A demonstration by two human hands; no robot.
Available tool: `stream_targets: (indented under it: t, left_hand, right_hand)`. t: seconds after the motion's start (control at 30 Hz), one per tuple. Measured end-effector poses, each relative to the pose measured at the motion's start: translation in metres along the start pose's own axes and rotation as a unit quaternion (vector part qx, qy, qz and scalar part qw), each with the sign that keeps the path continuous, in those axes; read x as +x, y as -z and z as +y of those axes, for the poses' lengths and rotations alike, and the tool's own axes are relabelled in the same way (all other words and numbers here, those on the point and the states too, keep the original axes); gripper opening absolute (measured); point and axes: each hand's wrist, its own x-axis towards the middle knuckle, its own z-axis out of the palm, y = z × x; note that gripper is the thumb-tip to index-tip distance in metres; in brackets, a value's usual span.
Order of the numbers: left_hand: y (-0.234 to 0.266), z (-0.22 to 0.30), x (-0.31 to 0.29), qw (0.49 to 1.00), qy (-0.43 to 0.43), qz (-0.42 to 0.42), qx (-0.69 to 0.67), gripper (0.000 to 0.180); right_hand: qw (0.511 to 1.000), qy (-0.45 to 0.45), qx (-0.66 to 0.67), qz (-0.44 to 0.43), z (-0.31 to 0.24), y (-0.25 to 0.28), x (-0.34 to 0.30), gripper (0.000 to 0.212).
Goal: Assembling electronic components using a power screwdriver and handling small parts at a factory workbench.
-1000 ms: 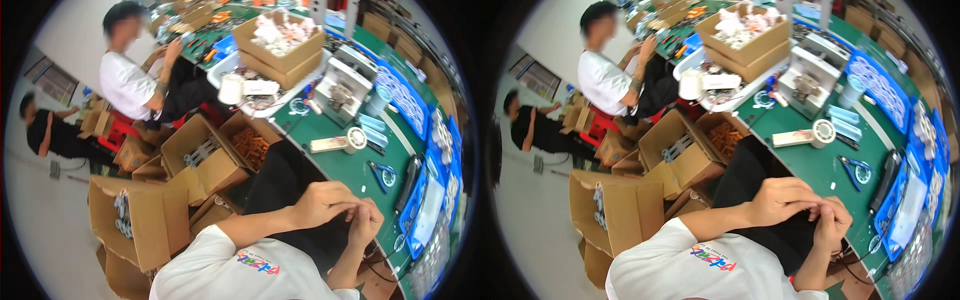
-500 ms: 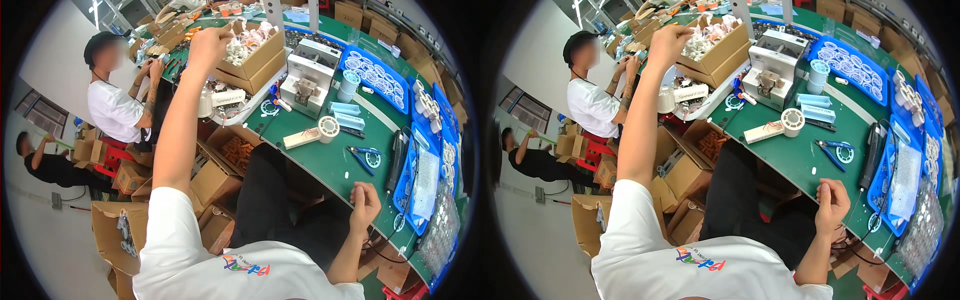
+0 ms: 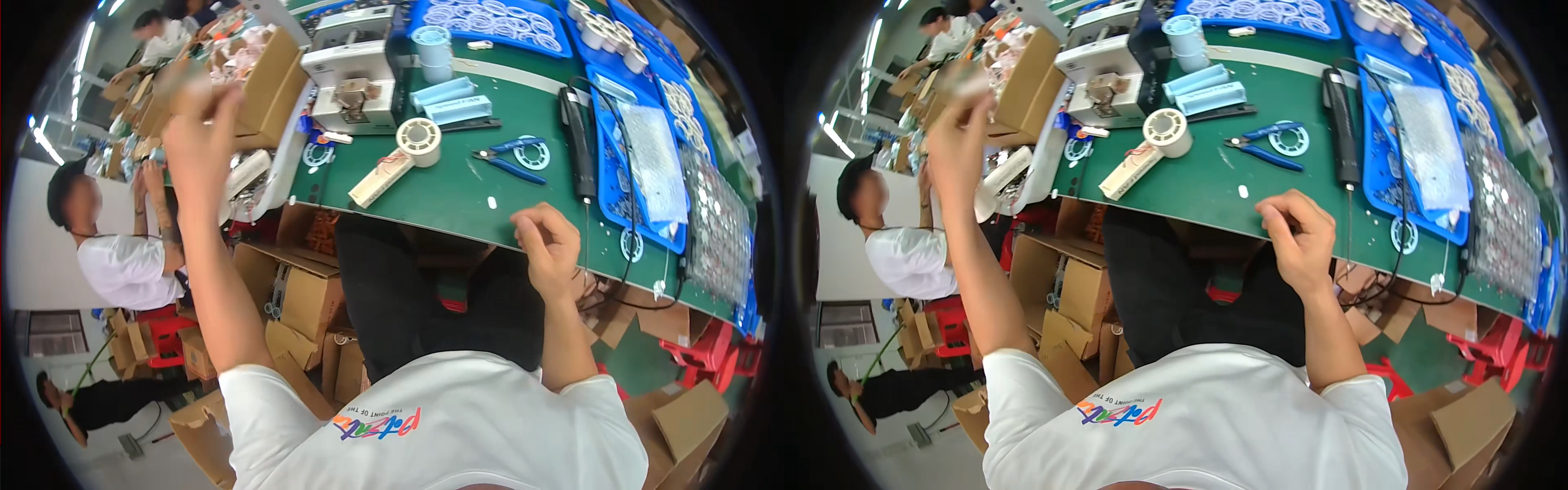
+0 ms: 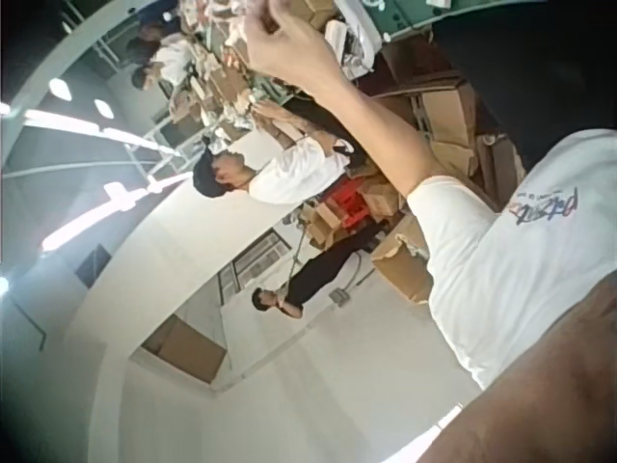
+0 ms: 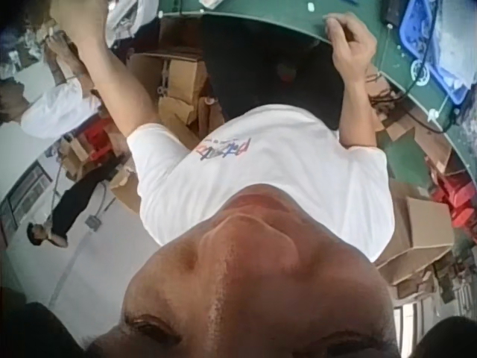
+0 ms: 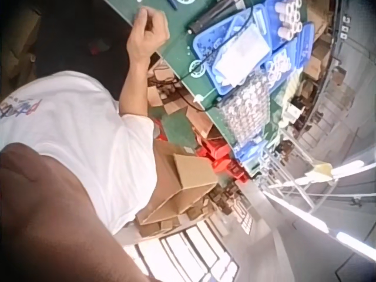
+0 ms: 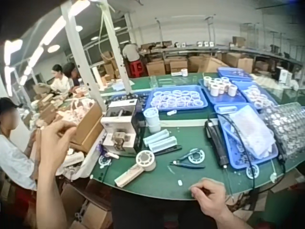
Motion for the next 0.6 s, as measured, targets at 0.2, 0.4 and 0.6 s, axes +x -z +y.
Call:
stream_targets:
  t: [0.2, 0.4, 0.6]
  left_hand:
    - [-0.066, 0.033, -0.097, 0.980, -0.111, -0.165, 0.007, 0.037]
    - [-0.077, 0.039, -0.108, 0.971, -0.058, -0.228, -0.037, 0.031]
    - [-0.077, 0.068, -0.092, 0.949, -0.171, -0.185, -0.191, 0.038]
  right_hand:
    - [0.992, 0.086, -0.075, -0.060, -0.003, 0.018, -0.004, 0.007]
    - [0.970, 0.087, -0.212, -0.085, -0.056, 0.040, -0.003, 0.006]
    - [0.932, 0.075, -0.328, -0.136, -0.071, 0.027, 0.009, 0.009]
